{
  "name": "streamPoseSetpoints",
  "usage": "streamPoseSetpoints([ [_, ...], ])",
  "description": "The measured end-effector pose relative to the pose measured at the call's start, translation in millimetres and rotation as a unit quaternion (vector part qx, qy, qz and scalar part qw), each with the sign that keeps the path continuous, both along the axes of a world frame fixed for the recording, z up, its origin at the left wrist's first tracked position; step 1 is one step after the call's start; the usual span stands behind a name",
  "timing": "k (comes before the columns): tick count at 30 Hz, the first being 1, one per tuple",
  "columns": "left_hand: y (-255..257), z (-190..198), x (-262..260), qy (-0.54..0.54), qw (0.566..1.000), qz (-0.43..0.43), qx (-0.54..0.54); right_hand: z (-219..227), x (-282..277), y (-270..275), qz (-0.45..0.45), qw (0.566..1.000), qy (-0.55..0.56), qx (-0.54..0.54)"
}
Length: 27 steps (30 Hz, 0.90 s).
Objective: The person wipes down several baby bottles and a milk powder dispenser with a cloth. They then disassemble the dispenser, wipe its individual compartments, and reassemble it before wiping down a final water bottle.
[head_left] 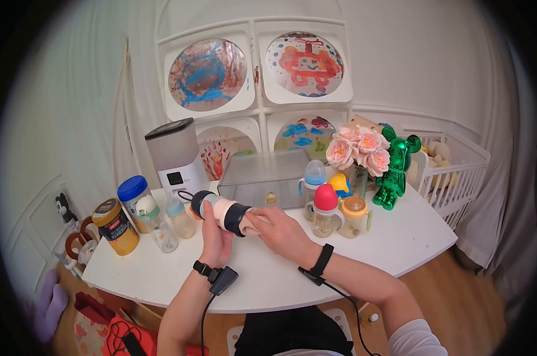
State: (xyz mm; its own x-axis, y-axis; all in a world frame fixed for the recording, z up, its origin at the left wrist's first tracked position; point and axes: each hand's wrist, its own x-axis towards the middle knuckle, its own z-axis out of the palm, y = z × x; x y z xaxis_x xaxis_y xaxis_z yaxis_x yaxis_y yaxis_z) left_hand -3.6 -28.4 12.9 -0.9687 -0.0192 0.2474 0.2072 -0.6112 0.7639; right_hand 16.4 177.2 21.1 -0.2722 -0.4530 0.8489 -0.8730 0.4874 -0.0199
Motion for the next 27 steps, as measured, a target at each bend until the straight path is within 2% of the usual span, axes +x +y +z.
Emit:
streamPoseSetpoints([
  [1, 1, 0, 0, 0.005, 1.0, 0.014, 0.01, -2, -1, -1, -0.006, 0.999, -0.026, -0.036],
  [5, -4, -7, -6, 0.036, 0.998, 0.056, 0.021, -10, -4, 1, -0.015, 0.995, -0.097, -0.032],
  [7, -6, -6, -4, 0.057, 0.997, 0.042, 0.024, -12, -4, 2, 0.025, 0.973, -0.227, -0.013],
  [11, 4, -4, 0, 0.08, 0.992, 0.095, 0.009, -13, -4, 3, 0.066, 0.955, -0.29, 0.01],
  [13, 5, -6, -2, 0.127, 0.98, 0.147, -0.033, -18, -14, 6, 0.139, 0.934, -0.329, 0.012],
  [14, 4, -5, -2, 0.127, 0.98, 0.147, -0.034, -21, -20, 8, 0.14, 0.934, -0.329, 0.011],
  [16, -1, -4, -2, 0.129, 0.98, 0.143, -0.05, -24, -29, 12, 0.209, 0.876, -0.434, -0.033],
  [17, -1, -3, -3, 0.13, 0.98, 0.143, -0.05, -25, -32, 14, 0.21, 0.876, -0.434, -0.033],
  [19, -2, 0, -2, 0.122, 0.975, 0.172, -0.075, -23, -35, 16, 0.2, 0.829, -0.508, -0.118],
  [20, -3, 3, 0, 0.122, 0.974, 0.175, -0.071, -21, -33, 15, 0.199, 0.83, -0.508, -0.114],
  [22, -4, 8, 6, 0.104, 0.957, 0.233, -0.137, -15, -27, 11, 0.087, 0.88, -0.422, -0.2],
  [23, -7, 8, 3, 0.104, 0.957, 0.239, -0.128, -10, -24, 11, 0.088, 0.883, -0.42, -0.19],
  [25, -16, 2, -4, 0.17, 0.898, 0.288, -0.286, -4, -16, 8, -0.064, 0.96, -0.222, -0.159],
  [26, -15, -1, -7, 0.193, 0.87, 0.326, -0.315, -3, -13, 9, -0.061, 0.961, -0.222, -0.153],
  [27, -14, -4, -8, 0.19, 0.87, 0.331, -0.311, -1, -11, 12, -0.137, 0.979, -0.138, -0.057],
])
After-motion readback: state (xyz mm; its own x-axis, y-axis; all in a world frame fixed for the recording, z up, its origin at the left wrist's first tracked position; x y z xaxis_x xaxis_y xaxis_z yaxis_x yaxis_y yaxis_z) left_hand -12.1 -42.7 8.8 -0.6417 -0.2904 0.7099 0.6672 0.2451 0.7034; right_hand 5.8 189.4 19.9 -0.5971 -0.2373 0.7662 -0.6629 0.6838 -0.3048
